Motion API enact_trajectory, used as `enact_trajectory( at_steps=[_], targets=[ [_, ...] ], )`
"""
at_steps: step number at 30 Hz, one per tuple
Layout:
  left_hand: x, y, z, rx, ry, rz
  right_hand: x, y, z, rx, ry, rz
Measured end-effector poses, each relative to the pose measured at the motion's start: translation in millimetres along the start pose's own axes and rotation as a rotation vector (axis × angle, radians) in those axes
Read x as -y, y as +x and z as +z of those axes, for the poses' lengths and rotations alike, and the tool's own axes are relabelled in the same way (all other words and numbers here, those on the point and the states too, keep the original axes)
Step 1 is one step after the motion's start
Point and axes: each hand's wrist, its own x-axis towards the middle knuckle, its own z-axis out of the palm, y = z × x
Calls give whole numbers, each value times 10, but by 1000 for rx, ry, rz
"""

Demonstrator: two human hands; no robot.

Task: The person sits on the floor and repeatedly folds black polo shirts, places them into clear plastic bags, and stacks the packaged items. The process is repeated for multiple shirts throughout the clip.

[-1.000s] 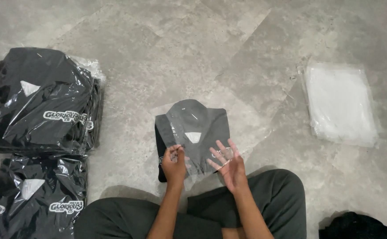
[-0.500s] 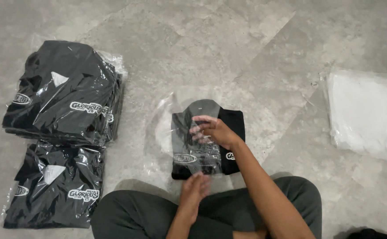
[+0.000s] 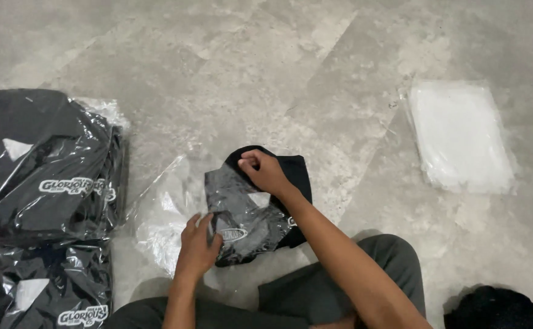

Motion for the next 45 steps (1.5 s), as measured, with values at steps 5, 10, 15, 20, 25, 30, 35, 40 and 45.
enact_trajectory(
  at_steps=[5,10,15,20,25,30,35,40,45],
  targets=[
    [-144,-24,59,168,135,-214,-587,-220,-472,-295,-370,222],
    [-276,35,-11,145,155,-254,-682,-739,-799,-290,57,361],
    [-110,101,40,116,162,-183,-508,-1175,-915,-116,282,581],
    [-107,81,21,74,137,-191,-619,-1502,-907,-104,510,595],
    [84,148,171,28,165,-145,-663,-1720,-859,-161,686,589],
    [290,231,252,-75,208,-162,-866,-1608,-755,-308,701,560],
    [79,78,117,-279,-6,-244,-682,-1550,-748,-259,591,522],
    [12,-8,28,-469,-121,-281,-630,-1437,-700,-170,623,540],
    [-158,-69,-67,-467,-48,-378,-591,-1460,-769,-223,713,555]
  ],
)
